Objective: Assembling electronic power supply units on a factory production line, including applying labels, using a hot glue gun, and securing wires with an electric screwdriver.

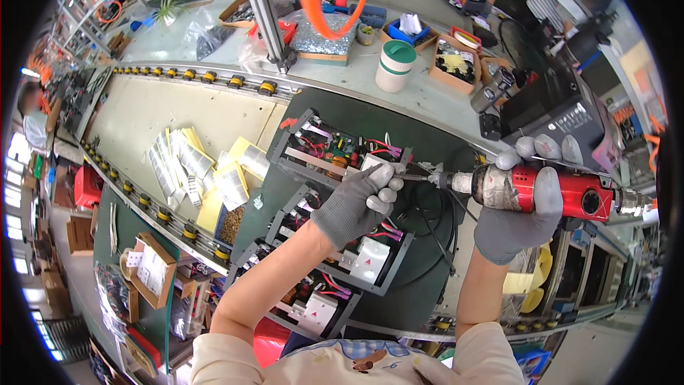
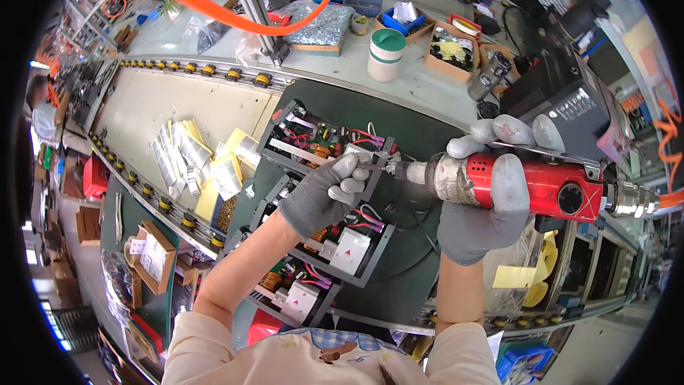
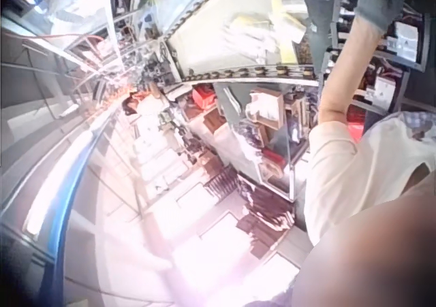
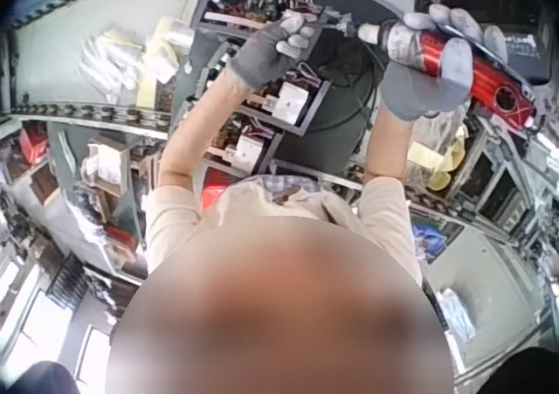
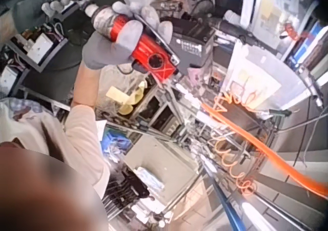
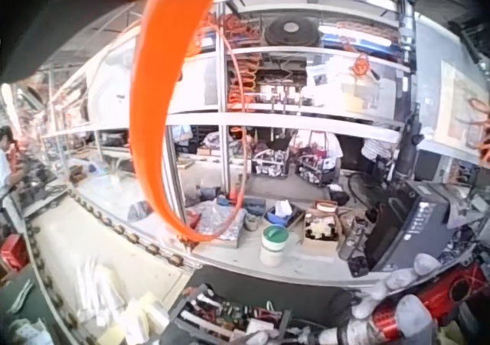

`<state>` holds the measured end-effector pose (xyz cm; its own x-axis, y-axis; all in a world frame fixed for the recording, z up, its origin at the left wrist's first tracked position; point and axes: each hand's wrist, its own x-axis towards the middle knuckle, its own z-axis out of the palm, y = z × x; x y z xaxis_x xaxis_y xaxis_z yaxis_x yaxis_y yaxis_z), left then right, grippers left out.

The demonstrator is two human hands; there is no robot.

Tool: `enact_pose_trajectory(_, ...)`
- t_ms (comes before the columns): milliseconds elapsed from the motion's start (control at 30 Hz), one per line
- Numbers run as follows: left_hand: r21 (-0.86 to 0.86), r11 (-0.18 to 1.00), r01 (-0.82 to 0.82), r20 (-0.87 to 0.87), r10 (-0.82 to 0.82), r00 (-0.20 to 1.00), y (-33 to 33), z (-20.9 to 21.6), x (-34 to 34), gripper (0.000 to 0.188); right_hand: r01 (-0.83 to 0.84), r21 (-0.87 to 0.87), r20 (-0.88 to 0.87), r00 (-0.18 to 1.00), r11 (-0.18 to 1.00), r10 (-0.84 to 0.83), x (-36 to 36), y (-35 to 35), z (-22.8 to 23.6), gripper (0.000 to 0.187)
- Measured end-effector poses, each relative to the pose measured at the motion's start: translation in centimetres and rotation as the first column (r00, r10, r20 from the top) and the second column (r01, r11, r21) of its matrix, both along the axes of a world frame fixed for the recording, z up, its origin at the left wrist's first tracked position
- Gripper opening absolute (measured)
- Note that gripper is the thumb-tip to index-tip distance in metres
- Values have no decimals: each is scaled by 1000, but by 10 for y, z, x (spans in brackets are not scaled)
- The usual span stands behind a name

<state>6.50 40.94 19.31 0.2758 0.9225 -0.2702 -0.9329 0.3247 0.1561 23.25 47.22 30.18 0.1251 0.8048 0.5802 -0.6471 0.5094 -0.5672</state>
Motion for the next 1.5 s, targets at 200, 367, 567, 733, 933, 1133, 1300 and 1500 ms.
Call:
enact_pose_trajectory(200, 92, 982, 165, -173, -147, 974, -37, 5, -13, 29, 59, 23, 16, 998, 998, -59, -1, -55, 16, 50)
enact_pose_trajectory(367, 63, 960, 272, -336, -237, 912, -51, 11, -21, 32, 52, 19, 0, 999, 998, -52, -4, -83, 21, 50)
enact_pose_trajectory(567, 21, 952, 307, -298, -287, 910, -54, 15, -8, 30, 167, 68, 51, 984, 984, -170, 4, -99, 20, 47)
enact_pose_trajectory(733, -3, 953, 301, -238, -294, 926, -50, 16, 7, 29, 333, 23, 35, 942, 943, -333, 13, -99, 18, 51)
enact_pose_trajectory(933, -108, 945, 309, -201, -325, 924, -45, 20, 22, 28, 378, -7, 41, 925, 926, -378, 23, -102, 14, 52)
enact_pose_trajectory(1133, -117, 944, 309, -206, -328, 922, -47, 23, 21, 28, 373, -14, 27, 927, 928, -373, 25, -105, 10, 52)
enact_pose_trajectory(1300, -106, 944, 311, -171, -325, 930, -50, 21, 21, 27, 363, -30, 22, 932, 931, -363, 26, -108, 9, 54)
enact_pose_trajectory(1500, -148, 935, 322, -157, -344, 926, -49, 18, 18, 25, 357, -33, -9, 934, 933, -358, 24, -108, 8, 53)
